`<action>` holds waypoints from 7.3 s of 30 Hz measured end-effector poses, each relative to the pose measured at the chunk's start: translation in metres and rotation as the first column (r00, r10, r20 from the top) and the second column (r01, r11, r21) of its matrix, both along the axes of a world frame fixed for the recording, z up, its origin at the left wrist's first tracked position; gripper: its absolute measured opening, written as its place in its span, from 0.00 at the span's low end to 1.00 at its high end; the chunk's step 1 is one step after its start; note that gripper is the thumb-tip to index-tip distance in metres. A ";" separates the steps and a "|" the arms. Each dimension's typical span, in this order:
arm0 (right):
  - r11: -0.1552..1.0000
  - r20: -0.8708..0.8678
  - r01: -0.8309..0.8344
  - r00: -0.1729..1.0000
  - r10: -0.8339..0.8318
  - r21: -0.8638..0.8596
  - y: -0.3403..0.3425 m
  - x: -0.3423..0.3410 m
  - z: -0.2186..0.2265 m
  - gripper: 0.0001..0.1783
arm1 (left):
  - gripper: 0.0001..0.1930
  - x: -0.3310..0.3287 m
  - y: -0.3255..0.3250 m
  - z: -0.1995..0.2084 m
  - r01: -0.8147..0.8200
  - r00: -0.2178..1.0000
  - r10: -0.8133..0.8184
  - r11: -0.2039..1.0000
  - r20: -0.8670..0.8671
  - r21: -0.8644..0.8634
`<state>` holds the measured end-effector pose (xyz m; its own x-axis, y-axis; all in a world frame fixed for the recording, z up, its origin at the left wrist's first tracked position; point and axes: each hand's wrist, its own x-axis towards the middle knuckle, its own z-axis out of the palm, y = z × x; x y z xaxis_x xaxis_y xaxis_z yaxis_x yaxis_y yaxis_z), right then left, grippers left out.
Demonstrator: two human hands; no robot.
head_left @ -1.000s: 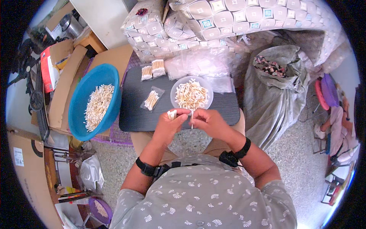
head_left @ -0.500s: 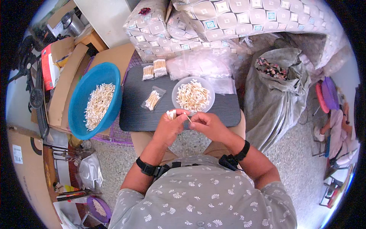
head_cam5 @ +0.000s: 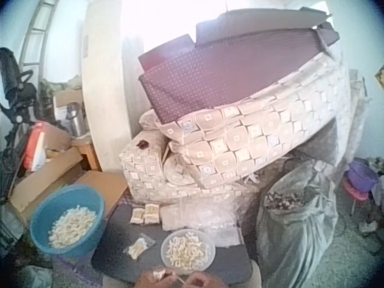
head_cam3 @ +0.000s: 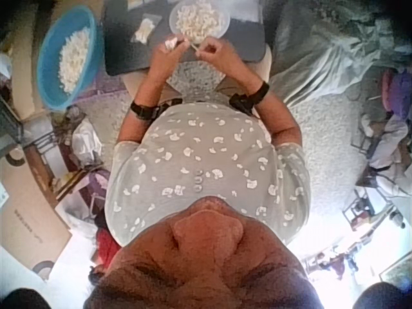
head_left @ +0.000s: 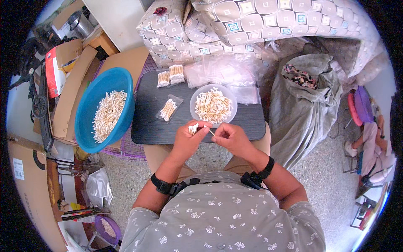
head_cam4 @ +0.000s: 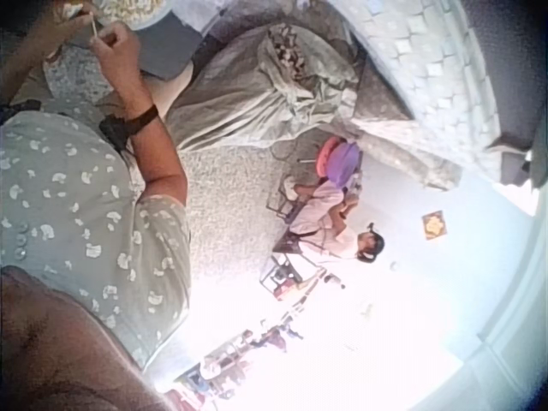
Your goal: Packaging cotton swabs into small plastic bags.
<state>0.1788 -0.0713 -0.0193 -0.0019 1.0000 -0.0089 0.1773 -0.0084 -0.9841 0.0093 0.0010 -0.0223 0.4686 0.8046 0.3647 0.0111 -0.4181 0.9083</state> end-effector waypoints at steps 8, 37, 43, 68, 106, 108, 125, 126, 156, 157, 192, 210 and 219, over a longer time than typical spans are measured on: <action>1.000 -0.158 0.003 0.987 -0.006 -0.018 0.000 0.002 -0.012 0.09 | 0.07 -0.004 -0.009 0.029 0.036 0.999 -0.003 0.794 0.054 -0.607; 0.966 0.562 0.002 0.813 -0.153 0.260 0.055 0.019 0.003 0.06 | 0.13 -0.019 0.010 -0.001 0.294 0.859 0.216 0.535 0.464 -0.792; 0.960 0.712 -0.126 0.696 -0.093 0.249 0.077 0.009 0.003 0.04 | 0.11 -0.033 0.016 -0.004 0.426 0.821 0.153 0.478 0.550 -0.768; 0.933 0.859 -0.321 0.511 0.029 0.160 0.101 0.003 0.000 0.06 | 0.10 -0.037 0.013 -0.018 0.439 0.841 0.096 0.455 0.533 -0.775; 0.949 -0.211 -0.296 0.940 0.269 -0.107 -0.010 -0.034 0.028 0.11 | 0.09 -0.050 -0.033 0.026 0.156 0.926 0.101 0.775 0.363 -0.613; 0.951 -0.247 -0.298 0.931 0.268 -0.089 -0.014 -0.036 0.024 0.10 | 0.09 -0.052 -0.037 0.026 0.166 0.926 0.087 0.780 0.368 -0.603; 0.920 0.116 0.058 0.987 -0.111 0.387 -0.034 -0.033 0.049 0.05 | 0.06 -0.050 -0.058 0.029 0.143 0.970 0.002 0.801 0.241 -0.582; 0.923 0.056 0.057 0.995 -0.084 0.380 -0.034 -0.032 0.051 0.04 | 0.06 -0.048 -0.059 0.029 0.147 0.970 -0.001 0.800 0.245 -0.581; 0.996 -0.138 -0.074 0.987 0.081 0.054 -0.030 -0.021 0.008 0.09 | 0.10 -0.017 -0.050 0.022 0.275 0.957 -0.180 0.803 0.226 -0.528; 0.996 -0.135 -0.073 0.988 0.080 0.051 -0.029 -0.021 0.005 0.09 | 0.11 -0.016 -0.052 0.022 0.255 0.961 -0.147 0.795 0.233 -0.550; 0.887 0.061 -0.373 0.927 0.371 0.273 0.001 -0.034 0.041 0.21 | 0.10 -0.030 -0.044 -0.003 0.626 0.778 -0.256 0.234 0.574 -0.744; 0.973 -0.003 -0.176 0.984 0.178 0.150 0.000 -0.016 -0.002 0.17 | 0.09 -0.031 -0.034 -0.017 0.439 0.890 -0.293 0.335 0.351 -0.834; 0.995 0.202 -0.086 0.977 0.074 0.054 0.002 0.002 -0.039 0.13 | 0.10 -0.048 0.007 -0.045 0.230 0.966 -0.008 0.481 0.258 -0.846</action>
<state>0.1810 -0.0688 -0.0586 -0.0863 0.9953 0.0450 0.3679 0.0738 -0.9269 -0.0392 0.0079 -0.0674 0.5952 0.7027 -0.3898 -0.1920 0.5954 0.7802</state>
